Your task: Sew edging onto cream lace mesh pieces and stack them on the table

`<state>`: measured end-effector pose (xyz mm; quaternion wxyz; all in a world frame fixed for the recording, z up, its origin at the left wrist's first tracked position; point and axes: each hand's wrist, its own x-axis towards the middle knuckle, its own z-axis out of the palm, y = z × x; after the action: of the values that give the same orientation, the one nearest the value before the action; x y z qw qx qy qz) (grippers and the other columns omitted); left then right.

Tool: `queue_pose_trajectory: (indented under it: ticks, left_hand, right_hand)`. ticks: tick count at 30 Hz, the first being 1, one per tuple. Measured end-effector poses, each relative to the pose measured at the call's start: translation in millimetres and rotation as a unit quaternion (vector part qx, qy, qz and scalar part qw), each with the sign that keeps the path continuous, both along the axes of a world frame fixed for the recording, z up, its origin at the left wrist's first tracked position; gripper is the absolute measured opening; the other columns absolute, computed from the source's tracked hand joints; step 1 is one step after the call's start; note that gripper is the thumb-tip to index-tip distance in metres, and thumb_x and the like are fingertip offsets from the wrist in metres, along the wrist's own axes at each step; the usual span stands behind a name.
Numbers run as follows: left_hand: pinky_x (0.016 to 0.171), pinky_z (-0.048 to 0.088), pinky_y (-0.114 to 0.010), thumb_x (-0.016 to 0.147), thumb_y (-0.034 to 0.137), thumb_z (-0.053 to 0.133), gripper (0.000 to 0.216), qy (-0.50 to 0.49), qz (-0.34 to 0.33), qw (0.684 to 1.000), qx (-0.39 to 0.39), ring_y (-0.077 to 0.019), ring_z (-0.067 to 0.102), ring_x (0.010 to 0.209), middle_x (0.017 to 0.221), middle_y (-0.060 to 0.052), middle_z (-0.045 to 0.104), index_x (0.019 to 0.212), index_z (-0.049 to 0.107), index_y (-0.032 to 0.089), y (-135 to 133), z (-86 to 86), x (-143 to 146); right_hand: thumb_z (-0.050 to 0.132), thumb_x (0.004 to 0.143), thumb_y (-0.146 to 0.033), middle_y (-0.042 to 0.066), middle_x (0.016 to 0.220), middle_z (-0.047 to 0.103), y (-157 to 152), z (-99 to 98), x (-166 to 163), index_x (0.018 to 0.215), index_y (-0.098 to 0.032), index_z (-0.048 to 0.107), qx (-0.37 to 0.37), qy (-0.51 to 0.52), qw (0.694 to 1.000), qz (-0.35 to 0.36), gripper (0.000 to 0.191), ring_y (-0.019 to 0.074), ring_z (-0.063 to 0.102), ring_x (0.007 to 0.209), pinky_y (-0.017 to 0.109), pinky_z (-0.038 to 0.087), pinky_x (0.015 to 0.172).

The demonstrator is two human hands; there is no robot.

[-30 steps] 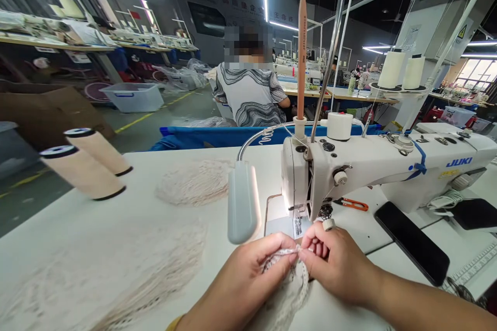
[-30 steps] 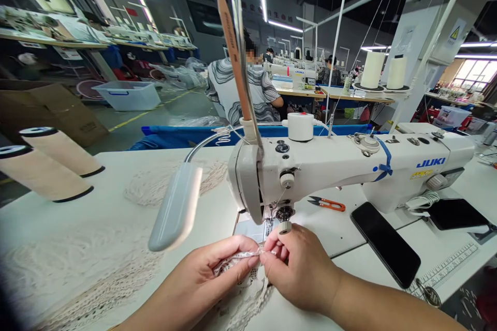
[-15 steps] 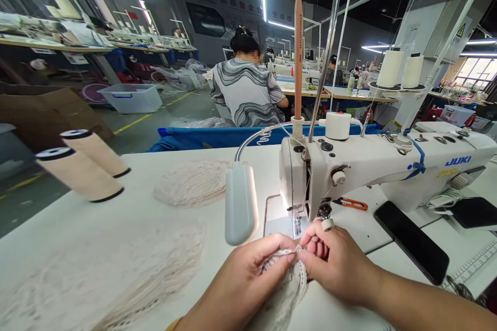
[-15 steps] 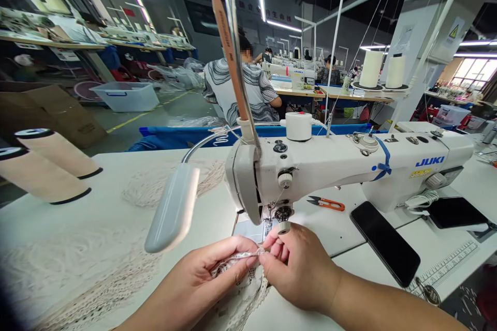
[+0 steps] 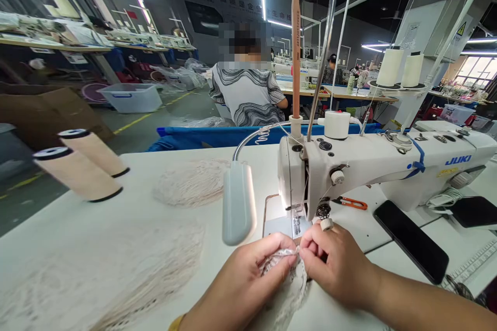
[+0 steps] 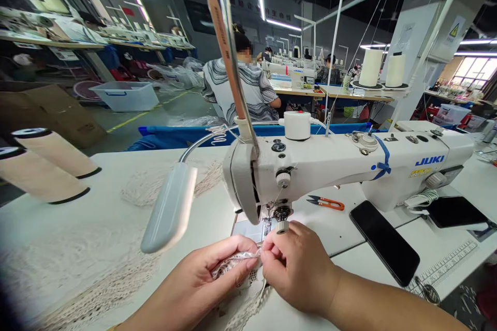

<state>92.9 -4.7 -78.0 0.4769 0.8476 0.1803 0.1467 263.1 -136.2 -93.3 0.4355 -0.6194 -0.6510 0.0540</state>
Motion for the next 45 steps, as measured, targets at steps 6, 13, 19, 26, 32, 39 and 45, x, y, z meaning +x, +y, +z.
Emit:
queue_pose_trajectory:
  ticks: [6,13,19,26,32,39,45]
  left_hand:
    - [0.071,0.056,-0.028,0.102,0.049,0.057,0.033,-0.017,0.012,0.999,0.032,-0.0214,0.071,0.079,0.082,0.0,0.077,0.084,0.072,0.025,0.3,-7.9,-1.7]
    - [0.089,0.06,-0.034,0.1,0.041,0.061,0.021,-0.058,-0.017,0.997,0.055,-0.0243,0.073,0.102,0.11,-0.004,0.078,0.107,0.071,0.024,-0.7,-1.6,1.2]
    - [0.082,0.057,-0.033,0.104,0.043,0.055,0.029,-0.032,-0.024,0.998,0.049,-0.0228,0.072,0.092,0.098,-0.003,0.076,0.094,0.073,0.024,-2.6,4.8,2.2]
    - [0.074,0.054,-0.035,0.102,0.038,0.052,0.033,-0.022,0.016,0.987,0.16,-0.0239,0.066,0.083,0.087,-0.004,0.069,0.075,0.061,0.023,-3.4,-3.8,7.0]
    - [0.069,0.046,-0.035,0.101,0.028,0.055,0.014,-0.075,0.085,0.943,0.313,-0.0236,0.06,0.077,0.089,-0.004,0.065,0.088,0.059,0.022,-6.6,-14.2,9.4]
    - [0.071,0.042,-0.035,0.107,0.01,0.046,0.032,-0.137,0.022,0.886,0.443,-0.0221,0.061,0.079,0.086,-0.003,0.07,0.086,0.066,0.022,-8.0,-13.2,9.5]
    - [0.071,0.046,-0.037,0.109,0.012,0.045,0.034,-0.104,-0.014,0.898,0.428,-0.0226,0.067,0.079,0.092,-0.004,0.077,0.091,0.073,0.021,-9.3,-12.5,3.9]
  right_hand:
    - [0.054,0.094,-0.012,-0.002,0.073,0.064,1.3,-3.6,0.3,0.084,-0.025,0.051,0.056,-0.072,0.996,-0.017,0.016,0.017,0.056,0.065,0.029,0.04,0.068]
    - [0.059,0.093,-0.014,-0.002,0.076,0.065,-0.6,-4.0,0.6,0.089,-0.025,0.056,0.005,-0.041,0.999,-0.001,0.012,0.0175,0.06,0.069,0.028,0.045,0.07]
    - [0.06,0.092,-0.015,-0.004,0.072,0.062,-1.3,0.9,-0.6,0.085,-0.025,0.055,-0.041,0.013,0.999,0.003,0.014,0.0167,0.059,0.067,0.027,0.044,0.068]
    - [0.059,0.088,-0.013,-0.004,0.067,0.059,1.4,0.7,-2.8,0.078,-0.024,0.05,-0.073,-0.035,0.996,-0.046,0.017,0.0168,0.052,0.065,0.03,0.038,0.072]
    - [0.059,0.091,-0.01,-0.003,0.072,0.061,5.1,-0.7,-5.5,0.083,-0.024,0.056,-0.11,-0.107,0.982,-0.108,0.016,0.019,0.054,0.07,0.031,0.037,0.077]
    - [0.06,0.093,-0.006,-0.001,0.081,0.066,6.2,-3.6,0.2,0.09,-0.024,0.063,-0.089,-0.111,0.986,-0.089,0.018,0.0197,0.058,0.077,0.031,0.038,0.076]
    - [0.058,0.099,-0.011,0.002,0.082,0.063,-2.2,-5.4,8.8,0.081,-0.022,0.063,-0.049,-0.173,0.983,-0.027,0.022,0.0207,0.054,0.077,0.032,0.038,0.072]
